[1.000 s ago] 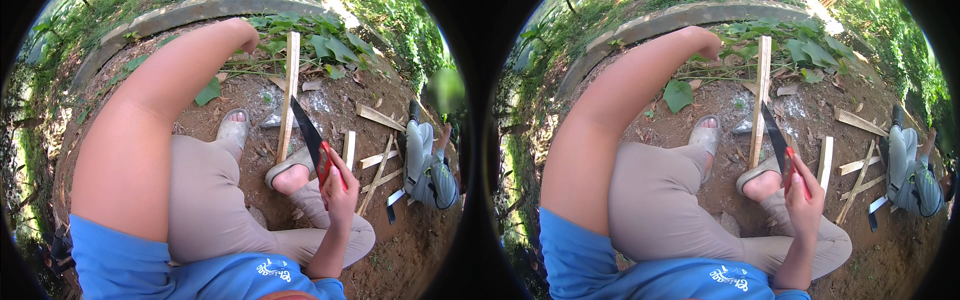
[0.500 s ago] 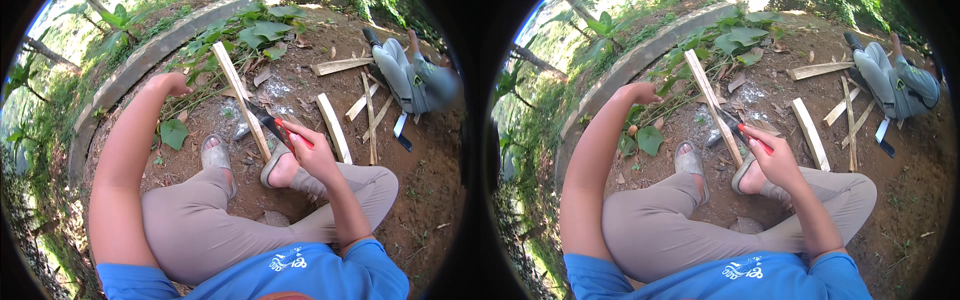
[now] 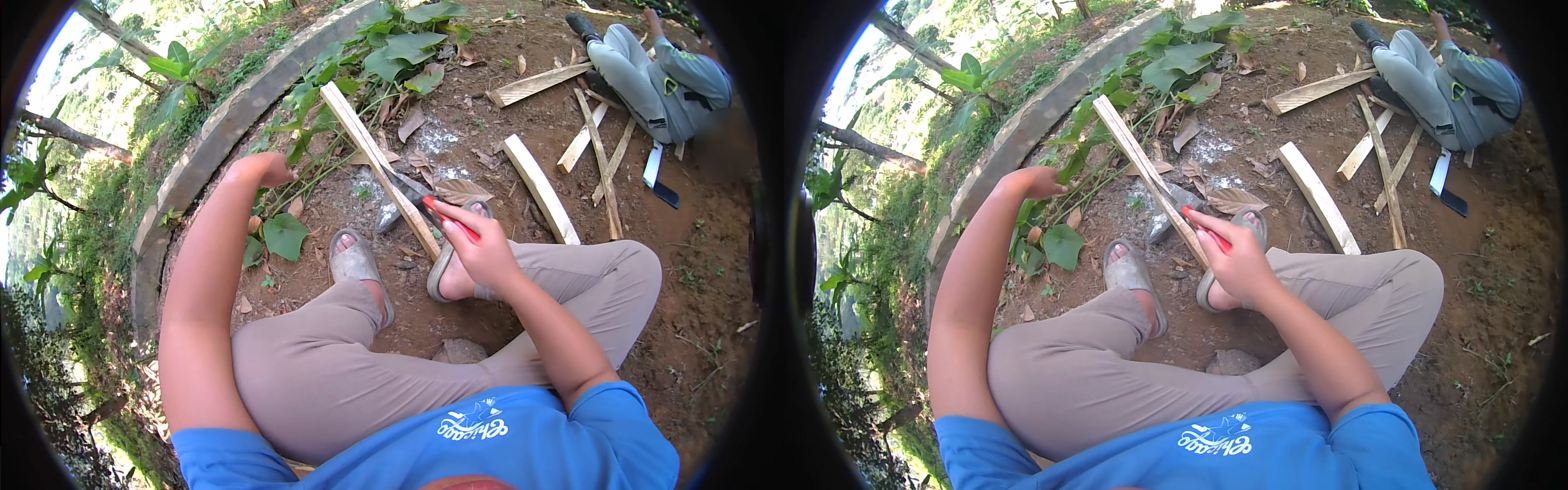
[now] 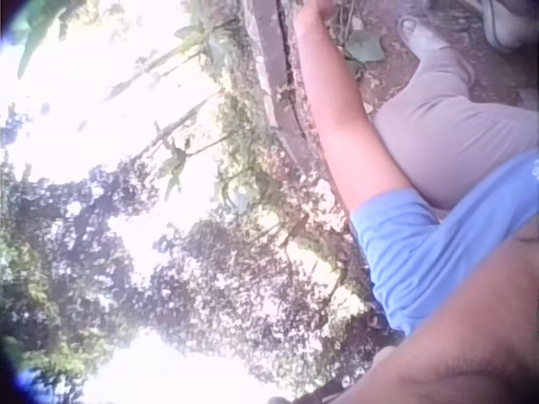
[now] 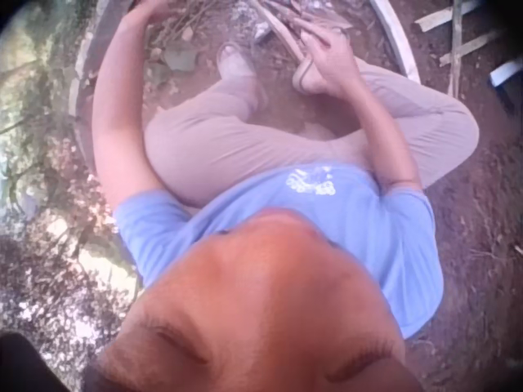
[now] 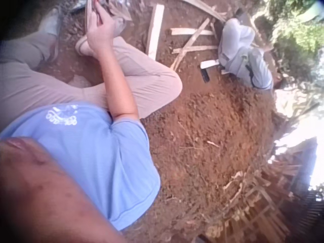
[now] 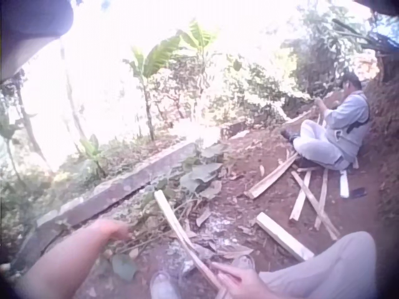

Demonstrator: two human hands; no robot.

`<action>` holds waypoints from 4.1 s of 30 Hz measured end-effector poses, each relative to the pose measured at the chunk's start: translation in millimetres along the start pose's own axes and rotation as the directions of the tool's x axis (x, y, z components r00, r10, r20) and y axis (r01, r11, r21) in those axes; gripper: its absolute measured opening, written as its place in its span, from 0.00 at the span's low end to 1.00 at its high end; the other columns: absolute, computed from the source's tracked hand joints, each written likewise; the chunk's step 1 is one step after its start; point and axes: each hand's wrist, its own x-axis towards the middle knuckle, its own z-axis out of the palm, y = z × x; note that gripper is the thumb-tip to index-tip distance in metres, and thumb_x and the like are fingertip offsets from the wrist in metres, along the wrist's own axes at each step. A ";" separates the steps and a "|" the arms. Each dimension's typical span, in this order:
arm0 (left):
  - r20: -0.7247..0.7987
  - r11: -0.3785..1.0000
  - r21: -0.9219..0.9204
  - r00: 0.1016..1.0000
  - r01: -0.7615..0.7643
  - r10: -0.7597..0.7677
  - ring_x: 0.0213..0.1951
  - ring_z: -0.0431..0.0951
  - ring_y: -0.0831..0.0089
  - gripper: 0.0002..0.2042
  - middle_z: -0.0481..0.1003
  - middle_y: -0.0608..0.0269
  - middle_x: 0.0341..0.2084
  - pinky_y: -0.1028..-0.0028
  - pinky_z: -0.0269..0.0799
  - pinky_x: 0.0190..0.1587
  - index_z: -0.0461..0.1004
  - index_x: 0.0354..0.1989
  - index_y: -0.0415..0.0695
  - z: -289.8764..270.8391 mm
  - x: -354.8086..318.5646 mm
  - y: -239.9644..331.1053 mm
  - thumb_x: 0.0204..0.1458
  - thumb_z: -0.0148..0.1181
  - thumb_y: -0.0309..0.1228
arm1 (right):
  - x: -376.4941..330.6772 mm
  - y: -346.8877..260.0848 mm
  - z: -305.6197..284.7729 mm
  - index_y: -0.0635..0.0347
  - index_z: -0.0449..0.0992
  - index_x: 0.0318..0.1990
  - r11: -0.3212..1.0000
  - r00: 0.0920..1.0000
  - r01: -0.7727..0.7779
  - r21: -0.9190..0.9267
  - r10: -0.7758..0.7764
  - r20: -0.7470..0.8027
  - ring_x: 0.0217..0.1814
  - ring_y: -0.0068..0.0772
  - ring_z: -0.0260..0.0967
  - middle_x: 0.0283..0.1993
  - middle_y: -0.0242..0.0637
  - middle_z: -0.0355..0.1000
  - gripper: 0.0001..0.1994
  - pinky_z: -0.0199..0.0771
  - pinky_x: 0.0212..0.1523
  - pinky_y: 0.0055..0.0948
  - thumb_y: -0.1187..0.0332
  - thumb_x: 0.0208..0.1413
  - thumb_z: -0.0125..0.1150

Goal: The person cuts a strip of wood using a hand saw while sitting on the ground, then moves the piece aside.

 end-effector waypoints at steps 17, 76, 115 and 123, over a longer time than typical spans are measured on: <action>-0.007 0.999 -0.032 1.000 -0.027 0.027 0.65 0.74 0.48 0.35 0.76 0.44 0.62 0.53 0.69 0.66 0.72 0.66 0.39 -16.5 3.0 23.1 0.65 0.56 0.58 | -15.6 -27.5 -35.2 0.63 0.79 0.62 0.991 0.992 -0.119 0.060 0.115 0.057 0.59 0.29 0.78 0.58 0.44 0.82 0.17 0.73 0.62 0.28 0.75 0.69 0.56; 0.018 0.998 -0.052 0.999 0.041 -0.040 0.67 0.73 0.49 0.32 0.74 0.47 0.65 0.54 0.68 0.67 0.71 0.68 0.43 -10.1 -8.6 26.2 0.65 0.57 0.55 | -8.3 -25.6 -22.7 0.65 0.78 0.63 0.996 0.994 -0.081 0.040 0.077 0.078 0.62 0.32 0.77 0.59 0.49 0.81 0.18 0.72 0.63 0.28 0.75 0.69 0.56; -0.092 0.991 -0.089 0.991 -0.101 0.093 0.61 0.78 0.51 0.27 0.79 0.48 0.59 0.54 0.71 0.62 0.78 0.61 0.42 -16.7 5.9 21.1 0.66 0.55 0.53 | 47.8 94.2 45.8 0.68 0.75 0.67 0.970 0.999 0.007 0.241 0.004 -0.048 0.63 0.25 0.74 0.64 0.43 0.78 0.18 0.69 0.65 0.23 0.73 0.75 0.49; -0.090 0.984 -0.163 0.995 -0.067 0.053 0.62 0.77 0.50 0.28 0.79 0.47 0.59 0.53 0.69 0.64 0.78 0.60 0.39 -2.5 3.0 3.7 0.68 0.52 0.53 | 4.6 11.8 17.5 0.65 0.76 0.67 0.939 0.968 -0.251 0.237 0.242 0.070 0.56 0.16 0.74 0.60 0.38 0.79 0.18 0.71 0.57 0.18 0.73 0.74 0.50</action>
